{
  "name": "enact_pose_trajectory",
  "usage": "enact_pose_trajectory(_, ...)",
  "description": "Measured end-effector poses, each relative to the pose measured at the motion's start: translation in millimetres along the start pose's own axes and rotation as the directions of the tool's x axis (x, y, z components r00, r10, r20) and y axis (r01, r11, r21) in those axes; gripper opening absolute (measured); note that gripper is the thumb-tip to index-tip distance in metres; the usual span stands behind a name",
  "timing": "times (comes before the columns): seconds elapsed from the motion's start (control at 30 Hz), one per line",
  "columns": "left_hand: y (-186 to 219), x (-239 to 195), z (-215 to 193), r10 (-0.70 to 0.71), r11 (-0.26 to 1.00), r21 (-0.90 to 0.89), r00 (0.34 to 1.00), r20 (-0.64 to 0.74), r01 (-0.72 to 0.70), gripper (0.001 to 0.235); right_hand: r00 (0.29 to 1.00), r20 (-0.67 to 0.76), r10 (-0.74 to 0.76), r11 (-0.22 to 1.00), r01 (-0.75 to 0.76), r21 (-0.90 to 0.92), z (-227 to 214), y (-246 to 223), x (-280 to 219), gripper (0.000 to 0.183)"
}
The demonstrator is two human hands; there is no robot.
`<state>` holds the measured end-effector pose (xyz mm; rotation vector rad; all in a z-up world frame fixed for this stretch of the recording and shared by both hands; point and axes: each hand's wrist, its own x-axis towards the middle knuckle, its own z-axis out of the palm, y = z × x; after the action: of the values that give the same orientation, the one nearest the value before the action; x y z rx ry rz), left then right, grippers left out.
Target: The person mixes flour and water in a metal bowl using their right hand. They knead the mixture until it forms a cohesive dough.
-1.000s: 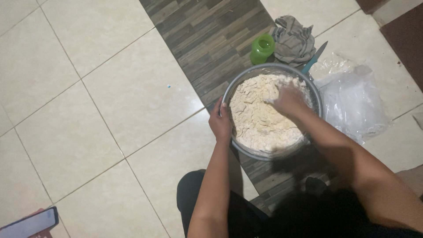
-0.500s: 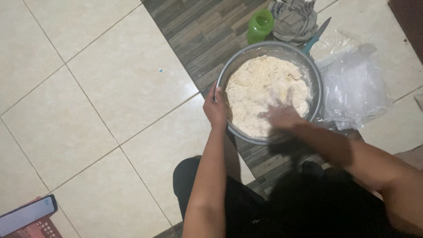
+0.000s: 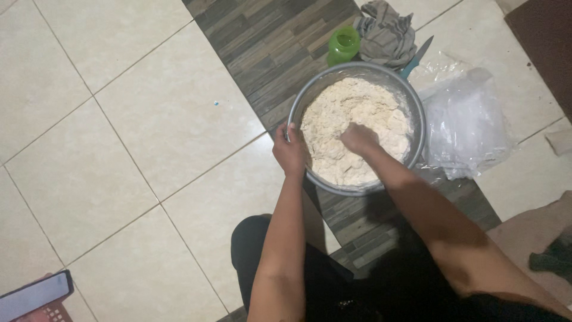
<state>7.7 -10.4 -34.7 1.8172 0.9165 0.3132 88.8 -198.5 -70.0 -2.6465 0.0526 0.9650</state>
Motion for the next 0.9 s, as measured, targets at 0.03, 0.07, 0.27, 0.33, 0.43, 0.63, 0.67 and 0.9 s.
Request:
enact_pose_trajectory(0.03, -6, -4, 1, 0.020, 0.999, 0.027, 1.000, -0.023, -0.020, 0.035, 0.999, 0.015, -0.051, 0.998, 0.051, -0.020, 2, -3, -9, 0.057)
enact_pose_trajectory(0.07, -11, -11, 3, 0.017, 0.999, -0.036, 0.997, -0.078, -0.019, 0.034, 0.995, 0.027, -0.098, 0.995, 0.099, -0.031, 1, -8, -18, 0.059)
enact_pose_trajectory(0.27, -47, -166, 17, -0.377, 0.875, -0.389, 0.911, -0.170, 0.289, 0.031, 0.942, -0.141, -0.305, 0.946, 0.283, -0.161, -20, -20, -83, 0.062)
enact_pose_trajectory(0.33, -58, -197, 9, -0.579, 0.612, -0.596, 0.808, 0.111, 0.520, 0.035, 0.923, -0.191, -0.334, 0.938, 0.305, -0.167, -25, -10, -95, 0.064)
enact_pose_trajectory(0.43, -58, -162, -13, -0.283, 0.886, -0.449, 0.901, -0.329, 0.115, 0.055, 0.921, -0.253, -0.296, 0.953, 0.267, -0.146, -31, 11, -99, 0.065)
enact_pose_trajectory(0.63, 0, -4, -30, 0.119, 0.992, 0.016, 0.983, 0.140, -0.122, 0.041, 0.911, -0.299, -0.284, 0.952, 0.231, -0.200, -59, 24, -41, 0.087)
enact_pose_trajectory(0.67, 10, 5, -27, 0.155, 0.985, 0.047, 0.971, 0.184, -0.166, 0.040, 0.919, -0.260, -0.297, 0.943, 0.239, -0.234, -62, 23, -28, 0.092)
enact_pose_trajectory(0.9, 41, 18, -15, 0.124, 0.978, 0.125, 0.950, 0.287, -0.165, 0.040, 0.967, -0.012, -0.253, 0.952, 0.247, -0.183, -48, 0, 67, 0.063)
